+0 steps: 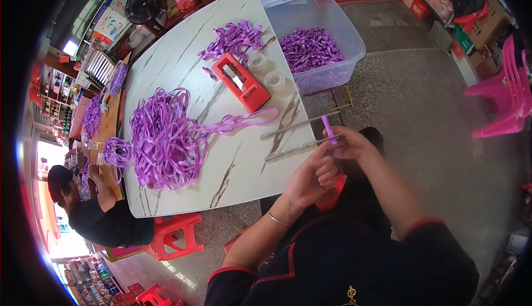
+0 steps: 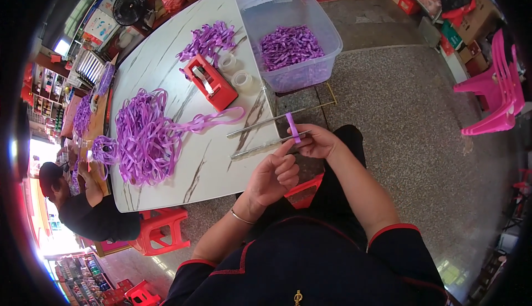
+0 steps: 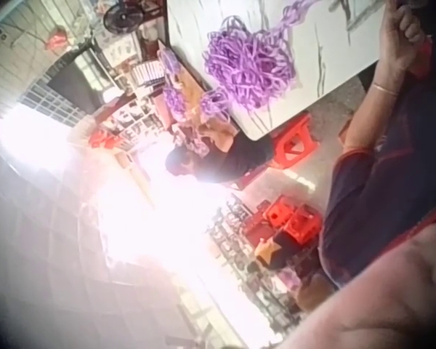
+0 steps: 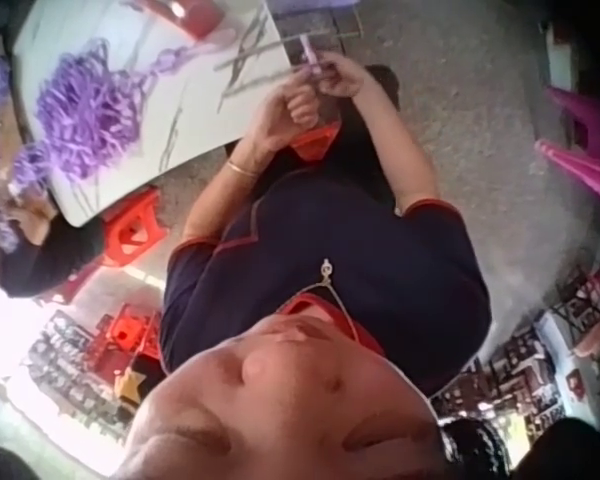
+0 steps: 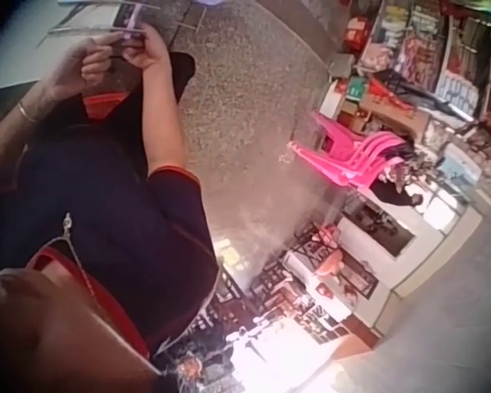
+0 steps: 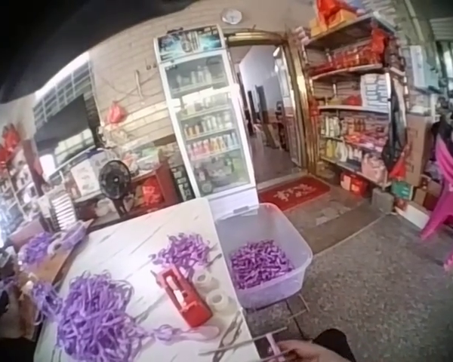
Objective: Assembling decorative purple bows by wrapping ribbon around a small cardboard strip.
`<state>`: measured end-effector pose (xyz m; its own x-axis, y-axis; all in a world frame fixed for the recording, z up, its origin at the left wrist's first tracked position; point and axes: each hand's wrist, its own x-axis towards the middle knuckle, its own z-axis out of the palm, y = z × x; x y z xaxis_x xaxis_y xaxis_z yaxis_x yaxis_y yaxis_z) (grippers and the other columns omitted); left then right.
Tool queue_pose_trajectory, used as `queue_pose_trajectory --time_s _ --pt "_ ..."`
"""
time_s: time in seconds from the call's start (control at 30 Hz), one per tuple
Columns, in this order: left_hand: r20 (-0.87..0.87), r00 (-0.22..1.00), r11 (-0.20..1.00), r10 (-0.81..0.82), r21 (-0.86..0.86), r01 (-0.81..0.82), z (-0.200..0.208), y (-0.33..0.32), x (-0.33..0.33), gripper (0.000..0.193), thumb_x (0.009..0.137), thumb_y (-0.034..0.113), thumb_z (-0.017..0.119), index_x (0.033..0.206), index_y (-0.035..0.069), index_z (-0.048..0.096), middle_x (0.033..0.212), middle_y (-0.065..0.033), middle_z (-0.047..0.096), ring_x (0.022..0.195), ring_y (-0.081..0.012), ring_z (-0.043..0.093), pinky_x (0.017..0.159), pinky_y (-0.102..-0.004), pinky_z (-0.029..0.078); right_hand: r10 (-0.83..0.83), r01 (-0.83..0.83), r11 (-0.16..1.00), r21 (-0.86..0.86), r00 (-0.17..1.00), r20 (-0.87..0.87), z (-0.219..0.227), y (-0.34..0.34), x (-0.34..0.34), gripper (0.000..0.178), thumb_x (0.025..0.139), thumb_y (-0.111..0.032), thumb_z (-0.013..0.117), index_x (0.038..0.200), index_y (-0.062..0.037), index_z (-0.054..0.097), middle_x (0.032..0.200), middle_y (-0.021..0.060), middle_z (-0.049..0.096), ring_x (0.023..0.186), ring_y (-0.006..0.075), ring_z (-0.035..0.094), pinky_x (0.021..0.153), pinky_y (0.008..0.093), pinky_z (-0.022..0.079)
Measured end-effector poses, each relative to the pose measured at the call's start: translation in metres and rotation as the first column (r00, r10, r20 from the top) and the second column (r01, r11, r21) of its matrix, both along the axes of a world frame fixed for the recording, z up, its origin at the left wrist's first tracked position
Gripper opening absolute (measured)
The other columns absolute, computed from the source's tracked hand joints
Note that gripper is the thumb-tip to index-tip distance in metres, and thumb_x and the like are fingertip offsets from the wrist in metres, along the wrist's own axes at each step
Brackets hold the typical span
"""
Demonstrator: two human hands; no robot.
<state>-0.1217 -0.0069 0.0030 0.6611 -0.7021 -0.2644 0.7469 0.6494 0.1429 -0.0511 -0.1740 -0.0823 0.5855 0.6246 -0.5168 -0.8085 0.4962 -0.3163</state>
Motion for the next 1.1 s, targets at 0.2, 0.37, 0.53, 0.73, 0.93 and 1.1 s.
queue_pose_trajectory --time_s 0.2,0.37,0.53,0.73,0.93,1.1 --pt "0.004 1.000 1.000 -0.005 -0.012 0.005 0.001 -0.002 0.001 0.042 0.084 0.006 0.039 0.126 0.010 0.043 0.059 0.0031 0.027 0.053 -0.0085 0.028 0.050 -0.0210 0.027 -0.034 -0.014 0.918 0.397 0.993 0.115 -0.035 0.020 -0.002 0.019 0.089 -0.024 0.053 0.095 -0.0068 0.058 0.063 -0.0026 0.052 0.047 0.0035 0.043 0.045 0.0189 0.033" --pt "-0.019 1.000 0.999 0.001 -0.032 -0.001 -0.001 -0.003 0.001 0.043 0.084 0.006 0.039 0.126 0.010 0.043 0.060 0.0032 0.026 0.053 -0.0086 0.028 0.050 -0.0212 0.027 -0.159 0.046 0.923 0.381 0.950 0.270 -0.050 0.027 -0.001 0.024 0.089 -0.030 0.053 0.098 -0.0084 0.057 0.068 -0.0005 0.057 0.053 0.0071 0.052 0.048 0.0207 0.039" --pt "-0.011 1.000 0.999 0.018 -0.036 -0.019 -0.001 -0.001 0.000 0.041 0.084 0.006 0.038 0.124 0.012 0.045 0.060 0.0030 0.026 0.054 -0.0089 0.027 0.050 -0.0214 0.027 0.004 0.152 0.869 -0.471 0.950 0.314 0.024 0.006 -0.005 0.031 0.090 -0.036 0.048 0.088 -0.0070 0.060 0.068 -0.0021 0.055 0.057 0.0080 0.050 0.049 0.0220 0.038" --pt "-0.050 0.999 0.999 0.018 -0.027 -0.019 0.000 -0.001 0.000 0.038 0.085 0.006 0.038 0.122 0.013 0.047 0.060 0.0030 0.026 0.054 -0.0088 0.027 0.050 -0.0216 0.026 0.348 0.719 0.253 -0.647 0.556 0.755 0.084 0.014 -0.023 0.029 0.081 -0.036 0.059 0.077 -0.0071 0.058 0.066 0.0006 0.051 0.061 0.0139 0.052 0.053 0.0300 0.042" --pt "-0.034 0.999 1.000 0.011 -0.012 -0.012 0.000 0.000 0.000 0.038 0.085 0.006 0.039 0.122 0.014 0.046 0.060 0.0030 0.026 0.054 -0.0089 0.027 0.050 -0.0216 0.026 0.596 0.745 0.012 -0.667 0.531 0.603 0.093 0.016 -0.024 0.024 0.071 -0.029 0.069 0.076 -0.0082 0.059 0.068 0.0037 0.056 0.058 0.0181 0.055 0.054 0.0308 0.044" --pt "-0.045 0.999 0.999 0.004 -0.047 -0.006 -0.004 -0.002 0.000 0.038 0.086 0.006 0.038 0.122 0.015 0.046 0.061 0.0027 0.027 0.055 -0.0093 0.027 0.051 -0.0216 0.026 0.295 0.501 0.503 -0.704 0.666 0.685 0.057 -0.004 -0.008 0.027 0.077 -0.031 0.065 0.075 -0.0044 0.061 0.068 0.0011 0.059 0.061 0.0098 0.053 0.056 0.0253 0.041"
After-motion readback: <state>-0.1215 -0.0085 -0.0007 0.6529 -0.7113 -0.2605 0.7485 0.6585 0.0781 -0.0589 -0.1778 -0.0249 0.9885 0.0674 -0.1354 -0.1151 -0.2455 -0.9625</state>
